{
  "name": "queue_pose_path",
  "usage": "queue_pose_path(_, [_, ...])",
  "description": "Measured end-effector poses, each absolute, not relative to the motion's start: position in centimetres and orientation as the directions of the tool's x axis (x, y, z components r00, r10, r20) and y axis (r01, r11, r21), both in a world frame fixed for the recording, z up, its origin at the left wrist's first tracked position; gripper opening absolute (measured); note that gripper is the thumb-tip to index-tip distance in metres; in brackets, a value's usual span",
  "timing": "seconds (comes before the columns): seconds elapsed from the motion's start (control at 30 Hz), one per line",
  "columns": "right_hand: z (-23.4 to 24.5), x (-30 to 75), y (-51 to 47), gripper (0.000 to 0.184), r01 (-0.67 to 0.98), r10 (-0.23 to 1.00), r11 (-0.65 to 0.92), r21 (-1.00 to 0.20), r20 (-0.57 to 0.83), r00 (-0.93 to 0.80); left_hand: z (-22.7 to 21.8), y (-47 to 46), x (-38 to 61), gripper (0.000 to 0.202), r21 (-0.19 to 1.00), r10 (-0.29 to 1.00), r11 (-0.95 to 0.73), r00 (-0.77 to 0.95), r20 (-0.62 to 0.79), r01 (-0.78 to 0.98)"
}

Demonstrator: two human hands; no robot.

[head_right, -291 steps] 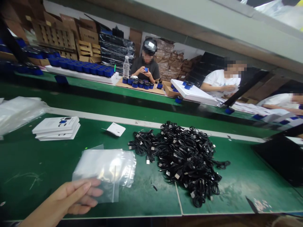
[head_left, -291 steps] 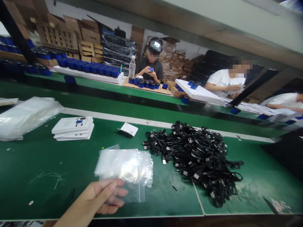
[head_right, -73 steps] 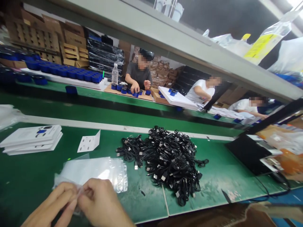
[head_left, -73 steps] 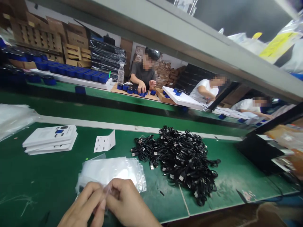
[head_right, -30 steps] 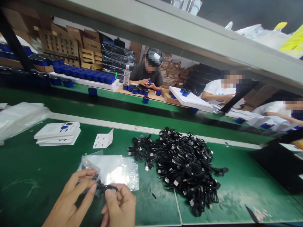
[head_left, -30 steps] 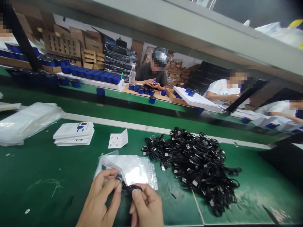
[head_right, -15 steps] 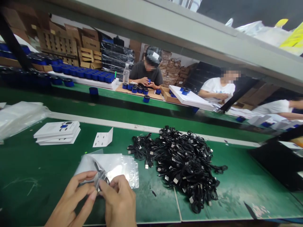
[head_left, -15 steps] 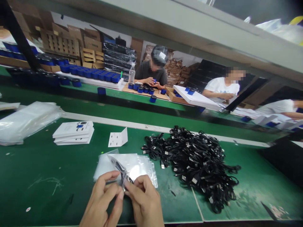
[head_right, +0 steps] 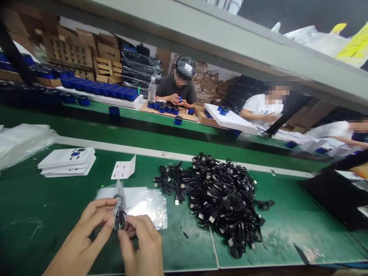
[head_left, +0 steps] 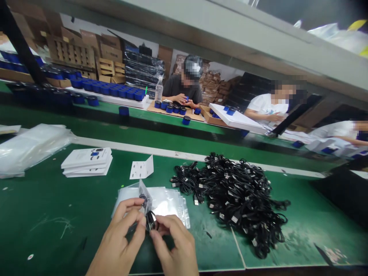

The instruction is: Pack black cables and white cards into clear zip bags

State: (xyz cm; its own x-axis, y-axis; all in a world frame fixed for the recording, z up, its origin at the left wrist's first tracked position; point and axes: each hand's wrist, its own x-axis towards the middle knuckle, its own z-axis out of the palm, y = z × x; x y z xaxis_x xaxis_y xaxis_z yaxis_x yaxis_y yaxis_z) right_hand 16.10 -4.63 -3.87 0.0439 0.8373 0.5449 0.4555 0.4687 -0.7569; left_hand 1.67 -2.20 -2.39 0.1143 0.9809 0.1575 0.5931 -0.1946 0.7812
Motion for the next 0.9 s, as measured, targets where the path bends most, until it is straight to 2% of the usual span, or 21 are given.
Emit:
queue_pose_path(0.03, [-4.3,15.7,-4.8,0.017,0.506,0.81,0.478,-0.718,0.583,0.061,-2.4,-2.2,1.8,0.029,0.765,0.977,-0.21,0.102,0.187,0.609])
queue_pose_path(0.17, [-5.4,14.3,-5.4,0.024,0.716,0.594,0.559,-0.417,0.804,0.005,-2.2,-1.6,1.3,0.024,0.659,0.934,-0.334,0.145,0.325,0.673])
queue_pose_path(0.27, [-5.1,14.3,-5.4,0.02,0.744,0.554,0.54,-0.393,0.832,0.036,-2.0,-1.3,0.9,0.023,0.629,0.925,-0.35,0.153,0.347,0.694])
queue_pose_path(0.37, [-4.2,15.2,-5.0,0.021,0.661,0.637,0.601,-0.45,0.769,-0.056,-2.2,-1.8,1.3,0.021,0.628,0.917,-0.386,0.21,0.338,0.676])
queue_pose_path(0.43, [-3.7,15.8,-4.8,0.02,0.602,0.715,0.584,-0.545,0.697,-0.063,-2.4,-2.5,2.0,0.021,0.642,0.914,-0.396,0.214,0.345,0.657])
queue_pose_path(0.57, [-4.0,15.8,-4.6,0.014,0.531,0.814,0.424,-0.734,0.565,0.131,-2.7,-4.1,3.2,0.022,0.701,0.922,-0.366,0.136,0.362,0.612])
queue_pose_path(0.67, [-4.3,15.5,-4.4,0.014,0.516,0.837,0.276,-0.811,0.466,0.285,-2.5,-4.7,3.7,0.022,0.729,0.924,-0.357,0.107,0.367,0.584])
queue_pose_path(0.73, [-4.0,15.6,-4.1,0.02,0.484,0.894,0.24,-0.841,0.386,0.226,-2.2,-4.9,3.8,0.022,0.741,0.931,-0.341,0.101,0.35,0.579])
queue_pose_path(0.8, [-3.3,16.1,-3.7,0.014,0.445,0.955,0.213,-0.87,0.281,0.093,-2.0,-4.8,3.6,0.024,0.723,0.929,-0.353,0.131,0.346,0.594])
queue_pose_path(0.9, [-2.2,16.9,-3.5,0.019,0.441,0.982,0.166,-0.882,0.187,0.005,-1.7,-4.1,2.3,0.022,0.628,0.897,-0.427,0.215,0.387,0.651])
